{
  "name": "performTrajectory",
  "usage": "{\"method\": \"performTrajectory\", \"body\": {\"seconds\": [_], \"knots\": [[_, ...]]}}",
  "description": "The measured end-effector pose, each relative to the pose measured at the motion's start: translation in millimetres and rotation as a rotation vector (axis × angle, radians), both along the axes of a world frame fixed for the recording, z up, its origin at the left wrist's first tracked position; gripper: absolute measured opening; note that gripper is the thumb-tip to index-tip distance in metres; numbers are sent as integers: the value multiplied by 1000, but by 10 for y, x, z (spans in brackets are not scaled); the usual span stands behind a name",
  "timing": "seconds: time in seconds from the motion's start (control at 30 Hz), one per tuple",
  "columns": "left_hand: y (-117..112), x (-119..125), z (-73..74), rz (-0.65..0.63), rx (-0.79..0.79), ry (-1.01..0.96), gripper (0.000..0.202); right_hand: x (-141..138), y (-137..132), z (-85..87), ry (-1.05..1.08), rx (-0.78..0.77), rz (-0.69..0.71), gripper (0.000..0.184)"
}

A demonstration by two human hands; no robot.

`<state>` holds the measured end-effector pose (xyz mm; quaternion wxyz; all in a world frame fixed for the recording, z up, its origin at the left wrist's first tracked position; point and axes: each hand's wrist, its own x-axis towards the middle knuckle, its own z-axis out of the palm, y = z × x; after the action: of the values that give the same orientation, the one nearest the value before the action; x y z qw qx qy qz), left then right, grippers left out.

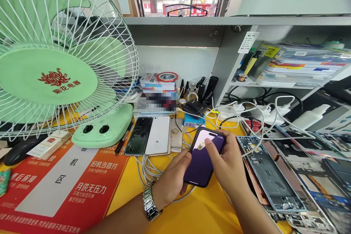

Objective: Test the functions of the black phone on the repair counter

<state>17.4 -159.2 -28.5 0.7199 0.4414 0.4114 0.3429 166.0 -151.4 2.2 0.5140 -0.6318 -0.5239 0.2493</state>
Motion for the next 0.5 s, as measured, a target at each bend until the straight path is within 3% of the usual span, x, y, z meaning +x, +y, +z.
{"method": "performTrajectory", "body": {"seconds": [0.2, 0.37, 0.5], "knots": [[12, -13, -23, 66, -13, -24, 52, -46, -18, 18, -55, -52, 48, 82], [-25, -1, 49, -50, 66, 101, 57, -14, -10, 38, 8, -8, -59, 45], [-42, 4, 53, -71, 83, 124, 57, 9, -12, 68, 15, -21, -87, 39]]}}
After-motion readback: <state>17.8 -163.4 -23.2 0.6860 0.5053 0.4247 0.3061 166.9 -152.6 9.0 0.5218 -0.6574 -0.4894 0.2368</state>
